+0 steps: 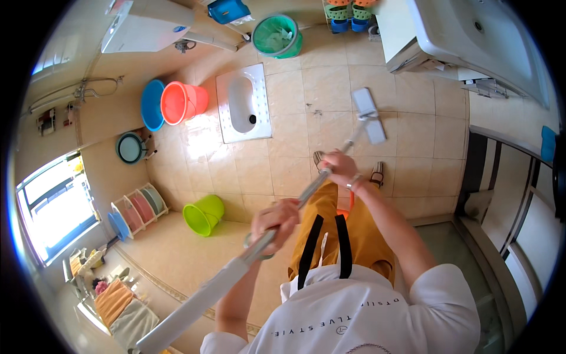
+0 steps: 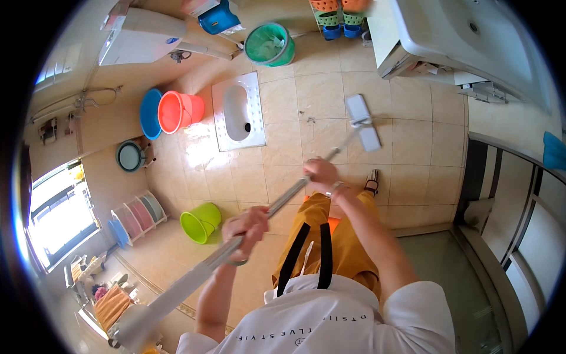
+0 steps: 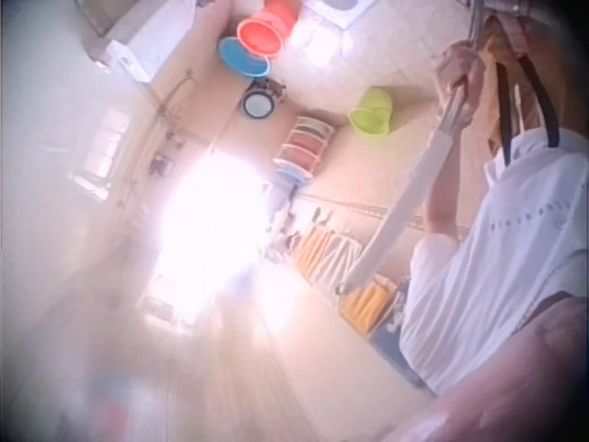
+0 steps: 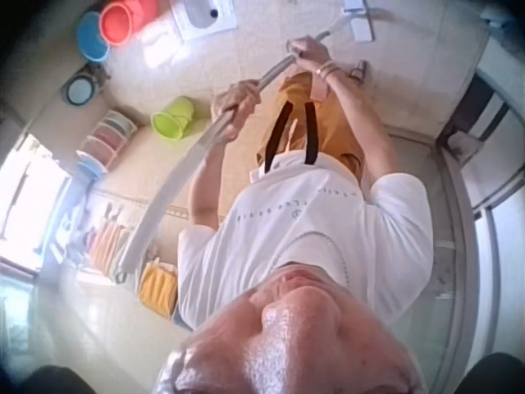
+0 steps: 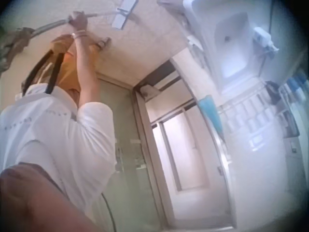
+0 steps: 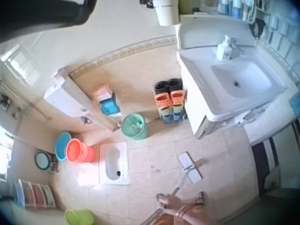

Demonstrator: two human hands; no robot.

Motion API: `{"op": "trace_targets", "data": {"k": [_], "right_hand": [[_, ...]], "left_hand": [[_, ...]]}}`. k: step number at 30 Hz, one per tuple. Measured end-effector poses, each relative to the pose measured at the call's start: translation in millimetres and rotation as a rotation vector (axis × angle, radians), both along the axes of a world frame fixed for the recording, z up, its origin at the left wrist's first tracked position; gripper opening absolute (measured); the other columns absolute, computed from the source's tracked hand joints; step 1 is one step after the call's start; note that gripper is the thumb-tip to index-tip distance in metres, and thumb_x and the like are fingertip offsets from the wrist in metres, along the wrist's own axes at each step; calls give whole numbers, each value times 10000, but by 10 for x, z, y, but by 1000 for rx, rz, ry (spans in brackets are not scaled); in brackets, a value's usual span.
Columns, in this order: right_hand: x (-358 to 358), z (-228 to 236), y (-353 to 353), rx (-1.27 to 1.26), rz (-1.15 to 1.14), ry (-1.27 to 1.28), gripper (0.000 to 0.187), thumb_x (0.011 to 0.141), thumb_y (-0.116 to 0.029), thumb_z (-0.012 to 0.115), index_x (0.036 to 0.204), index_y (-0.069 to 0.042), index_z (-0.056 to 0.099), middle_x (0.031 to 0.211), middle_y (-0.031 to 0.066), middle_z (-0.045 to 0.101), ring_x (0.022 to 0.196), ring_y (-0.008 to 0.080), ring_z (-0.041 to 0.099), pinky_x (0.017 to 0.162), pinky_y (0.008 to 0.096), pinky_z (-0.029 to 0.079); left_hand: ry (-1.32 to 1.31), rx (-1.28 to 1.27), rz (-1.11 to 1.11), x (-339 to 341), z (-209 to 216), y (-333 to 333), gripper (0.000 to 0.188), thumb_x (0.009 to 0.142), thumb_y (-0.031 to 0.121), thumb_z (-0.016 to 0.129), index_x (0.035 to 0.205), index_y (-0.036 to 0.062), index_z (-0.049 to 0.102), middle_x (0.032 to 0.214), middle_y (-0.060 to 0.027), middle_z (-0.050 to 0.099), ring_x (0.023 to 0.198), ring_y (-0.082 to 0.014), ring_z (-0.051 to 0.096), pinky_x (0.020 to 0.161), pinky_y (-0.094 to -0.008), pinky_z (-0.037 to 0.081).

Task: The person mops the floor in a living room and bathroom using a flat mop. They dip the mop into a bucket of water in the bathroom to clean it. The person then moves to the kitchen, where they briefly handle a plastic bag containing food items before resuming mopping the kitchen floor.

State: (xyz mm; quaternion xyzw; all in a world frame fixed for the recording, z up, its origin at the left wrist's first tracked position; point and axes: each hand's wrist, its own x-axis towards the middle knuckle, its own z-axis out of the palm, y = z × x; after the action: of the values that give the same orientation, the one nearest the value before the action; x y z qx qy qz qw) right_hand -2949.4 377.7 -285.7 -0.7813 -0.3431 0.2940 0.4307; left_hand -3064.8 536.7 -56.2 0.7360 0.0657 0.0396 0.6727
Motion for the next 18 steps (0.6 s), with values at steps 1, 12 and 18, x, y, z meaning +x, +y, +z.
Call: {"op": "trace_targets", "data": {"k": [1,12,18], "right_hand": [[25,-39,-287,1,-81,-25,75,723,-75,608,678,-105,556,702,52,609,762,243,593,680,365,475],[416,-692,-2499,-302,-359,-236,120,708,-65,609,638,-81,513,666,99,560,714,298,548,638,386,445],[127,-340,-737,44,-419,-247,142,713,-68,608,615,-125,522,603,57,557,636,289,549,630,378,442]], "left_hand": [[-39,-21,-55,88,-136,-164,133,792,-29,558,664,0,541,672,-91,574,673,-247,577,815,-439,487],[69,-350,-427,1040,-906,-1612,180,825,-57,556,666,11,506,649,-84,512,593,-189,486,625,-346,443],[181,-19,-276,728,-285,-299,155,816,-60,560,672,-8,538,724,-83,589,716,-202,567,881,-383,472]]}}
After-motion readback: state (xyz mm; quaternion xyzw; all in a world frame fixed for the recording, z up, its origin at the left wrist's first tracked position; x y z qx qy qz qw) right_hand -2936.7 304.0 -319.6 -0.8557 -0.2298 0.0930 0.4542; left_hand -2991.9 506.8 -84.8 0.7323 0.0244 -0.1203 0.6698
